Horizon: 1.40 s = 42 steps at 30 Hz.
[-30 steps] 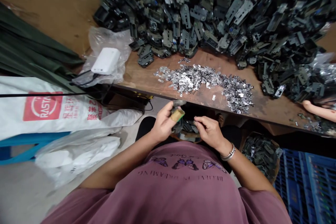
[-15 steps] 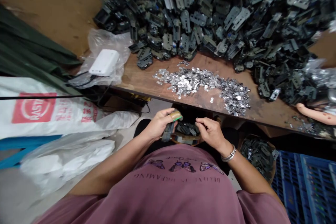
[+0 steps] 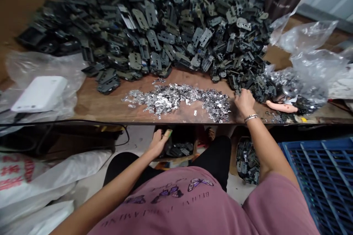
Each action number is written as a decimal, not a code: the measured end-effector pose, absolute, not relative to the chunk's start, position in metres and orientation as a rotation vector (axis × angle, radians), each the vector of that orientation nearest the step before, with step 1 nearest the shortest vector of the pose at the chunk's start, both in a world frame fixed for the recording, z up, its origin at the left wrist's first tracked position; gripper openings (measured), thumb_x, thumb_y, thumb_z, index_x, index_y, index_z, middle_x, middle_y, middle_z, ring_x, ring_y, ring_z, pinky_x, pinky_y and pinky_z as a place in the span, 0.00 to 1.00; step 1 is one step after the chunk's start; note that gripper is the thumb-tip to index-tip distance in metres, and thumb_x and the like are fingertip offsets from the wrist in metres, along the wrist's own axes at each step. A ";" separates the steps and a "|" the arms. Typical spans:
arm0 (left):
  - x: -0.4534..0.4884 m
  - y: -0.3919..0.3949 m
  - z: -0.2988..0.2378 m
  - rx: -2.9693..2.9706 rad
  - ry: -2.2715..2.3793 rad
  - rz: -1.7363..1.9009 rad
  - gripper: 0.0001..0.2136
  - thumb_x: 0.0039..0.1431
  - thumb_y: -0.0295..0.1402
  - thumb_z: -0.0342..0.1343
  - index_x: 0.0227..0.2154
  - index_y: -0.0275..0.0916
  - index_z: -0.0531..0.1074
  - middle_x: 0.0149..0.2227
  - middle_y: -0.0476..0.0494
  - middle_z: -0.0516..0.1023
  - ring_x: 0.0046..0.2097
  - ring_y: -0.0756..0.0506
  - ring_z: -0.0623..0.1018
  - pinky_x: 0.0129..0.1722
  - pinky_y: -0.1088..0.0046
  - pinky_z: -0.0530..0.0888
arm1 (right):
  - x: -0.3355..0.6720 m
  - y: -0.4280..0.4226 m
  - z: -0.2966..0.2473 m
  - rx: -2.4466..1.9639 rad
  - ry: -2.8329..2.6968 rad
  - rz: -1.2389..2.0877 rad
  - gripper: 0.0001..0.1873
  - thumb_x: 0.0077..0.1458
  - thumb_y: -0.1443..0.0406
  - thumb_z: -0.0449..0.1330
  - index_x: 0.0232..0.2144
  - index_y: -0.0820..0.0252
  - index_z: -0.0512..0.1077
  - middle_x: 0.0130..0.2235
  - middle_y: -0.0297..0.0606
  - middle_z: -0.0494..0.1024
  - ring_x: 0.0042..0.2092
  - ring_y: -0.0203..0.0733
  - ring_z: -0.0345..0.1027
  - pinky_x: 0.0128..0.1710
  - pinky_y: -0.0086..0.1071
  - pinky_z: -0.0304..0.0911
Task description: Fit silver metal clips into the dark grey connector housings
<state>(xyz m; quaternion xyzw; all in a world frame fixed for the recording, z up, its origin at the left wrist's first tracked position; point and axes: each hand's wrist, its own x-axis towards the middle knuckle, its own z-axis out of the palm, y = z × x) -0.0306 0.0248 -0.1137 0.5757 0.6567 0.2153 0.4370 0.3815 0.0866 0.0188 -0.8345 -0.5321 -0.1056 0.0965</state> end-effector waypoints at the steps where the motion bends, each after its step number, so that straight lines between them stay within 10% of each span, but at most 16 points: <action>1: -0.026 0.023 -0.114 1.469 1.610 0.528 0.25 0.52 0.50 0.53 0.43 0.34 0.70 0.47 0.31 0.73 0.50 0.33 0.74 0.50 0.56 0.69 | 0.387 0.092 0.018 -2.572 -1.600 -0.328 0.22 0.56 0.61 0.57 0.50 0.71 0.70 0.48 0.58 0.75 0.49 0.55 0.70 0.46 0.40 0.64; 12: -0.006 0.004 -0.062 1.603 1.098 0.687 0.10 0.58 0.36 0.55 0.38 0.38 0.76 0.39 0.41 0.77 0.40 0.44 0.78 0.42 0.68 0.74 | 0.412 0.098 0.003 -2.775 -1.507 -0.109 0.23 0.48 0.64 0.62 0.47 0.68 0.74 0.47 0.56 0.74 0.44 0.53 0.74 0.41 0.36 0.67; 20: 0.005 0.006 -0.010 2.036 0.985 0.930 0.11 0.59 0.38 0.59 0.41 0.37 0.75 0.45 0.35 0.76 0.49 0.39 0.76 0.50 0.59 0.73 | 0.346 0.057 0.029 -2.329 -1.621 -0.127 0.29 0.44 0.58 0.65 0.49 0.65 0.73 0.45 0.49 0.74 0.43 0.52 0.71 0.44 0.40 0.67; 24: 0.020 0.013 -0.001 2.418 0.955 1.020 0.12 0.57 0.33 0.59 0.45 0.38 0.74 0.58 0.32 0.70 0.61 0.33 0.68 0.57 0.51 0.68 | 0.259 0.016 0.047 -1.925 -1.992 0.233 0.24 0.42 0.61 0.66 0.45 0.59 0.73 0.40 0.40 0.74 0.37 0.44 0.69 0.38 0.36 0.67; 31: 0.015 0.019 -0.007 2.264 1.017 0.877 0.05 0.57 0.28 0.56 0.36 0.36 0.74 0.44 0.35 0.78 0.49 0.39 0.75 0.51 0.57 0.73 | 0.238 0.030 0.028 -1.489 -1.950 0.986 0.20 0.51 0.58 0.65 0.45 0.62 0.75 0.36 0.38 0.78 0.33 0.37 0.68 0.33 0.32 0.65; 42: 0.001 0.003 -0.012 0.791 1.103 0.886 0.22 0.38 0.41 0.71 0.32 0.35 0.70 0.30 0.46 0.78 0.30 0.48 0.77 0.26 0.75 0.72 | 0.261 0.079 -0.008 -2.055 -2.419 -0.023 0.14 0.62 0.64 0.52 0.38 0.60 0.78 0.40 0.45 0.77 0.40 0.45 0.71 0.35 0.32 0.59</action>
